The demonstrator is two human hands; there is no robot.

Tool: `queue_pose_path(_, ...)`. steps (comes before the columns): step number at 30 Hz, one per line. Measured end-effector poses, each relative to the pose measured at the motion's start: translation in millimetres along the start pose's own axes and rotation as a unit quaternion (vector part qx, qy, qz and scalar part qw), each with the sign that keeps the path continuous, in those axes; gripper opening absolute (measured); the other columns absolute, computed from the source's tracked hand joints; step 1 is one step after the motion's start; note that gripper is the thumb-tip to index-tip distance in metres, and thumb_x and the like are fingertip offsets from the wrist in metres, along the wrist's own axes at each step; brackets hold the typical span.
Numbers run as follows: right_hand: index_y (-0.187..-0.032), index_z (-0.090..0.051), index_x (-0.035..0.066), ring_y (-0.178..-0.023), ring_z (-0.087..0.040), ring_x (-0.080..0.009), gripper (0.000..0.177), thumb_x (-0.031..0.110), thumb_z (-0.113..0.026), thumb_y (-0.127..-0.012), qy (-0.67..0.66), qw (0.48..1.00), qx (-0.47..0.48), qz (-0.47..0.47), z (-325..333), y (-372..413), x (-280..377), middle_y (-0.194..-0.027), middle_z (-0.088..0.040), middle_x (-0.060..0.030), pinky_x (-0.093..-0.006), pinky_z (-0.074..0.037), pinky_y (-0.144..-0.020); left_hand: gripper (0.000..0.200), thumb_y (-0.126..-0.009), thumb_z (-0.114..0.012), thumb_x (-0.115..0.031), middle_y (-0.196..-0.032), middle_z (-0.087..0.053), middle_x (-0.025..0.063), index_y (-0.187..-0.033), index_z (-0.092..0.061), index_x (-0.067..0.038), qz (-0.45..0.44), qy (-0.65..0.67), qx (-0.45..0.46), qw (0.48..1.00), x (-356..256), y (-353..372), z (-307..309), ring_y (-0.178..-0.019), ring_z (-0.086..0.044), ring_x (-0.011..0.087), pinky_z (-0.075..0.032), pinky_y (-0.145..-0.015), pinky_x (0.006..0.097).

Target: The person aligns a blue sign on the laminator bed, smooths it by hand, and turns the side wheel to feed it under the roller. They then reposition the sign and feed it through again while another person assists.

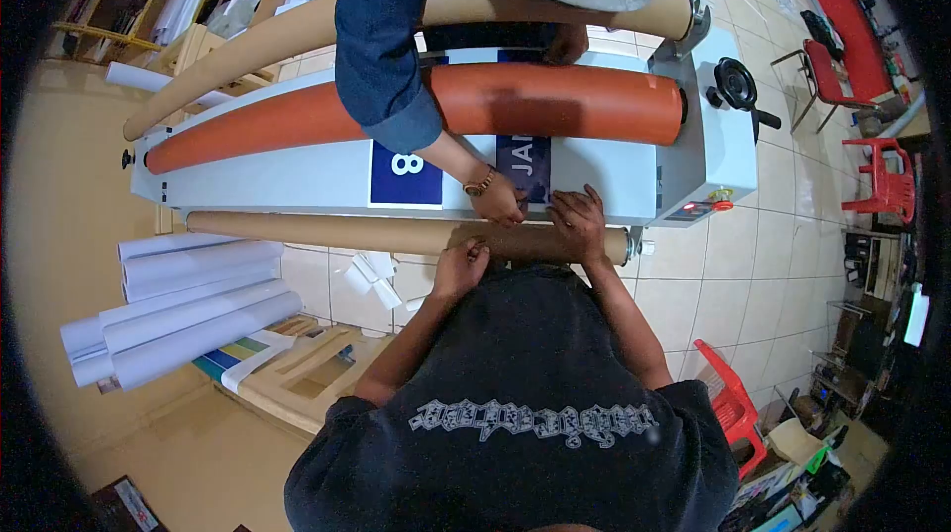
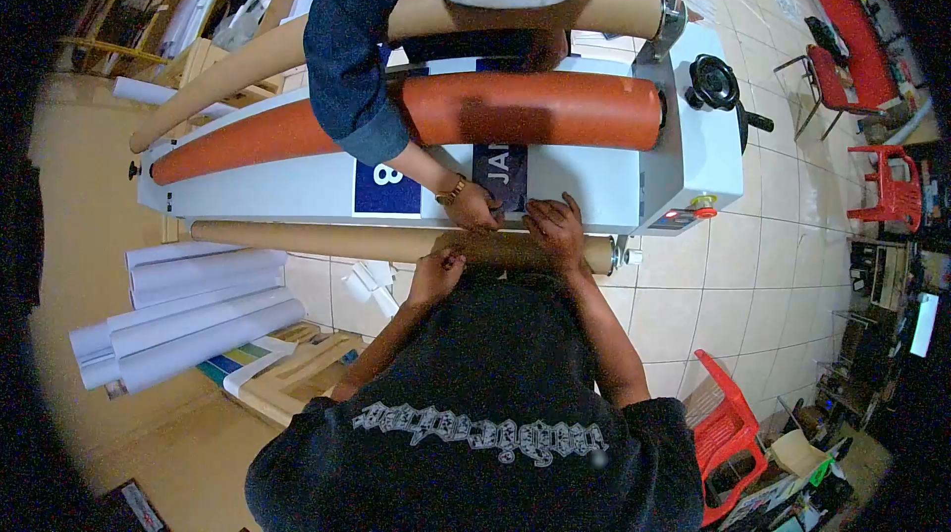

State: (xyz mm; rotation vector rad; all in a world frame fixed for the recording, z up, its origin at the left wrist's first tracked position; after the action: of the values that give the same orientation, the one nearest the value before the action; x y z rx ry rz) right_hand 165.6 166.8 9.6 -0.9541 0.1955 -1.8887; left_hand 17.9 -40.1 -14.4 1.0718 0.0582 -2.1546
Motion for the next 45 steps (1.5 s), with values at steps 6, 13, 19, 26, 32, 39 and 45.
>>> queue_pose_path(6,-0.102,-0.073,0.014,-0.103,-0.062,-0.0192,0.024,0.017,-0.076,-0.079,0.02,1.0,0.004,0.004,-3.7,0.6,0.2,-0.114,-0.071,0.0028,-0.0507,-0.039,-0.107,0.028,-0.088,-0.063,-0.024,-0.088,-0.068,0.022,-0.104,-0.068,-0.001,-0.033,-0.07,-0.03,0.997,-15.3,0.5,3.9,-0.085,-0.067,0.0388,-0.054,-0.077,0.0472)
queue_pose_path(13,-0.118,-0.069,0.019,-0.106,-0.062,-0.0226,0.043,0.014,-0.073,-0.075,0.091,0.993,0.065,0.048,-7.2,-4.1,13.6,-0.131,-0.061,-0.0046,-0.0538,-0.036,-0.108,0.033,-0.081,-0.065,-0.019,-0.11,-0.061,0.0189,-0.108,-0.066,-0.001,-0.193,-0.225,-0.111,0.949,-57.0,-6.7,9.4,-0.106,-0.058,0.0388,-0.048,-0.092,0.0471)
queue_pose_path(19,-0.126,-0.065,0.024,-0.115,-0.056,-0.0298,0.05,0.016,-0.069,-0.077,0.145,0.967,0.207,0.019,-15.1,-20.0,23.3,-0.141,-0.045,-0.0137,-0.0557,-0.036,-0.105,0.043,-0.081,-0.065,-0.017,-0.112,-0.06,0.0196,-0.12,-0.059,0.0,-0.217,-0.21,-0.083,0.95,-59.3,-8.0,3.8,-0.103,-0.057,0.0383,-0.046,-0.089,0.0497)
queue_pose_path(26,-0.127,-0.064,0.022,-0.115,-0.054,-0.0352,0.053,0.017,-0.068,-0.074,0.118,0.972,0.204,0.021,-13.5,-22.9,24.0,-0.142,-0.045,-0.0168,-0.0564,-0.036,-0.104,0.05,-0.081,-0.063,-0.02,-0.124,-0.057,0.0177,-0.127,-0.057,-0.001,-0.264,-0.206,-0.083,0.939,-101.5,-21.8,-3.2,-0.115,-0.054,0.0345,-0.044,-0.098,0.0481)
queue_pose_path(32,-0.129,-0.064,0.02,-0.117,-0.053,-0.0363,0.056,0.016,-0.068,-0.073,0.111,0.971,0.213,-0.001,-14.8,-22.1,25.8,-0.142,-0.045,-0.0183,-0.058,-0.036,-0.104,0.058,-0.078,-0.064,-0.024,-0.128,-0.055,0.0184,-0.129,-0.055,0.003,-0.275,-0.286,-0.043,0.917,-136.0,-42.6,-24.6,-0.126,-0.046,0.0328,-0.037,-0.105,0.0453)
queue_pose_path(39,-0.138,-0.056,0.02,-0.118,-0.053,-0.039,0.067,0.021,-0.07,-0.073,0.105,0.972,0.21,-0.01,-15.7,-22.1,26.9,-0.14,-0.045,-0.022,-0.0605,-0.035,-0.105,0.059,-0.074,-0.063,-0.027,-0.135,-0.053,0.0182,-0.125,-0.06,0.003,-0.223,-0.341,0.015,0.913,-129.9,-54.8,-45.2,-0.13,-0.043,0.0345,-0.033,-0.105,0.0529)
queue_pose_path(45,-0.136,-0.058,0.019,-0.119,-0.056,-0.0379,0.059,0.02,-0.071,-0.078,0.024,0.958,0.278,-0.063,29.7,-49.9,32.9,-0.138,-0.051,-0.0186,-0.0515,-0.043,-0.103,0.052,-0.076,-0.063,-0.027,-0.135,-0.053,0.0177,-0.119,-0.065,0.003,-0.187,-0.34,0.038,0.921,-135.3,-60.1,-45.4,-0.13,-0.043,0.0356,-0.032,-0.106,0.0524)
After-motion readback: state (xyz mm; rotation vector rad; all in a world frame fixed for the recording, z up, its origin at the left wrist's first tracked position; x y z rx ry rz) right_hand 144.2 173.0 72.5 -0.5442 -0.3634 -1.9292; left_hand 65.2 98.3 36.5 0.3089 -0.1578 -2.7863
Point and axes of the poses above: each hand's wrist, its own y-axis away from the middle knuckle, its own z-axis out of the back of the hand, x = y × z, the point moved 9 cm from there along -y, towards the middle knuckle
